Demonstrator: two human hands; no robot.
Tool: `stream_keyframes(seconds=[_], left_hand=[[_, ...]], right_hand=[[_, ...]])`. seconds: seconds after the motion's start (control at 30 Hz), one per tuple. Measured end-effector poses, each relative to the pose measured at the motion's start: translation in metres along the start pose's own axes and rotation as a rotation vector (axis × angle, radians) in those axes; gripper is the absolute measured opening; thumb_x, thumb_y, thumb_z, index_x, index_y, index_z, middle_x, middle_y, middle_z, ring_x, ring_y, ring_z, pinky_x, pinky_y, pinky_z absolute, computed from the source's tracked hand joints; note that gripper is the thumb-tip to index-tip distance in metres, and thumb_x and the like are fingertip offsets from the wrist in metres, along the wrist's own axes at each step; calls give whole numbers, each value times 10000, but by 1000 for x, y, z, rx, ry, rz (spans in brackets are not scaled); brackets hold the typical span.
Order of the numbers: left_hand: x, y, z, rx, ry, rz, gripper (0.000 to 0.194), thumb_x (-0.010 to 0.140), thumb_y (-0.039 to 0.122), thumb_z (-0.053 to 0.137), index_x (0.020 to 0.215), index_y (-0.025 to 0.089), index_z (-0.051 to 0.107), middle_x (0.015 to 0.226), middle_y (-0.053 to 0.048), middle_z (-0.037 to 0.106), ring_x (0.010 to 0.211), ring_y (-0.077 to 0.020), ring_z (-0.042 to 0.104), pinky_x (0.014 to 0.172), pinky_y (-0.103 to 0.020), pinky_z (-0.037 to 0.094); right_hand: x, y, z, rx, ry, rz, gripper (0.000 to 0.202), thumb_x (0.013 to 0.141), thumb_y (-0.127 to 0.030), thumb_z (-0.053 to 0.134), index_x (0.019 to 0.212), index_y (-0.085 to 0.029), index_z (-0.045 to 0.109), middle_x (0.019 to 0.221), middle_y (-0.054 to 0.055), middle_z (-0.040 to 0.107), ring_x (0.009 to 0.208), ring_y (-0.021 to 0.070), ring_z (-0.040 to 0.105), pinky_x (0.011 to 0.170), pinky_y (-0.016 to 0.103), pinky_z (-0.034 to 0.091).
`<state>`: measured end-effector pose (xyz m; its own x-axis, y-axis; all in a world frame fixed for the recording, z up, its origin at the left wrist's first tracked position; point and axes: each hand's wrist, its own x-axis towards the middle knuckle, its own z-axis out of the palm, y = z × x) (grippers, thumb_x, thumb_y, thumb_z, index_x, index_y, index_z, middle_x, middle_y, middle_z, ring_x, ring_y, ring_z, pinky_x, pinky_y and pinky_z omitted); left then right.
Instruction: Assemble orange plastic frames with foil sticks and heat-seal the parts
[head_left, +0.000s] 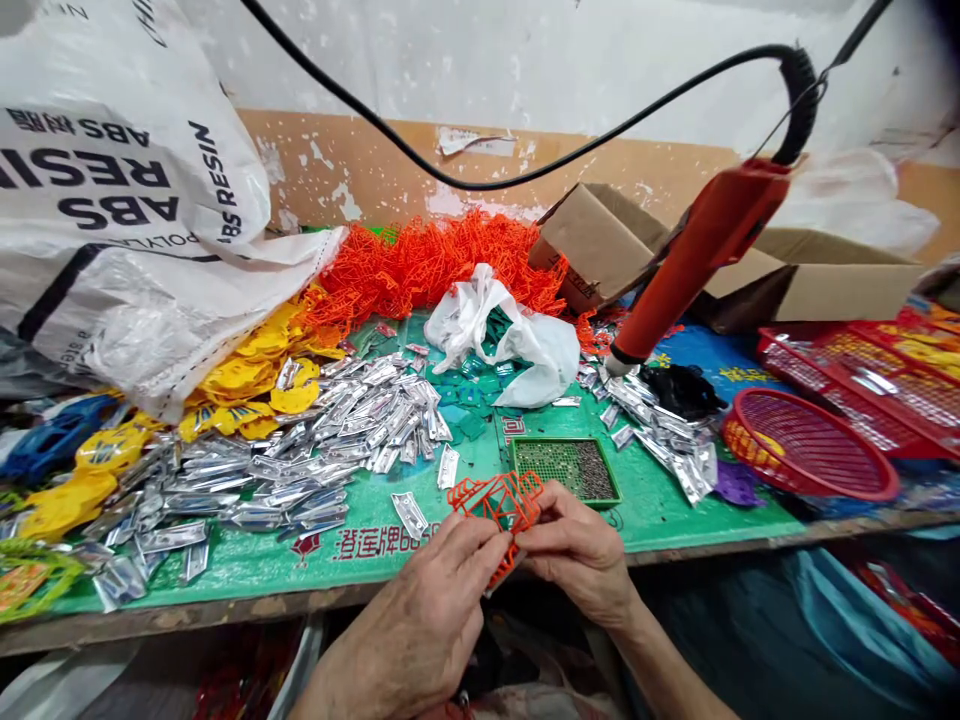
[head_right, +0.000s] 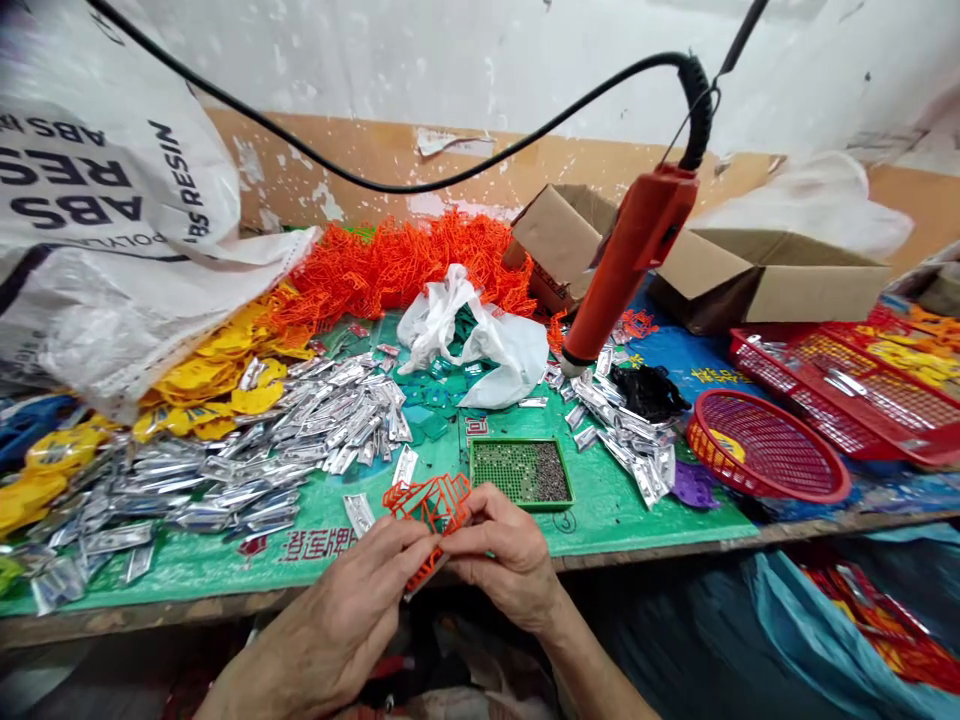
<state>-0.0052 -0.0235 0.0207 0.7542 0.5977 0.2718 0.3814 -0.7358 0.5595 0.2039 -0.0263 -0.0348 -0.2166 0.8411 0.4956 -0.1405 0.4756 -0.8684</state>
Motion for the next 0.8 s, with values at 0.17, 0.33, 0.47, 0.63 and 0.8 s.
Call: stream_keyframes(seconds=[0.17,0.33,0.47,0.63,0.8], left_hand=[[-2,0,1,27,-18,-6,557,757,-68,361,1250,146,507,1139,-111,625,1104,-232,565,1019,-441,501],[-2,1,2,43,-37,-15,545,761,-68,359,1254,117,501,1183,-125,624,1123,-235,561,1032,-432,497],[-2,-1,6,44,-28,-32,534,782,-66,367,1270,116,491,1183,-123,621,1126,-231,560,1021,-423,510],[-1,-3,9,67,8,-37,465,817,-48,383,1227,123,521,1109,-118,626,1051,-230,589,948,-418,557],[1,-3,11,124,-22,-43,391,840,-22,394,1171,118,545,1054,-115,622,979,-242,593,880,-434,572]], right_hand=[[-1,1,1,-16,3,3,302,858,-168,723,1102,-346,730,971,38,562,899,190,594,791,326,490],[-3,2,1,-28,10,-2,307,869,-178,713,1113,-364,722,965,33,560,883,181,590,778,318,490],[-4,3,2,-43,18,-3,289,876,-206,710,1110,-376,722,963,32,562,876,179,595,773,317,496],[-4,3,2,-57,32,24,238,869,-214,720,1067,-345,746,952,38,576,876,177,599,769,308,506],[-5,7,2,-53,12,35,261,878,-200,707,1090,-350,736,970,40,577,900,187,602,781,322,505]])
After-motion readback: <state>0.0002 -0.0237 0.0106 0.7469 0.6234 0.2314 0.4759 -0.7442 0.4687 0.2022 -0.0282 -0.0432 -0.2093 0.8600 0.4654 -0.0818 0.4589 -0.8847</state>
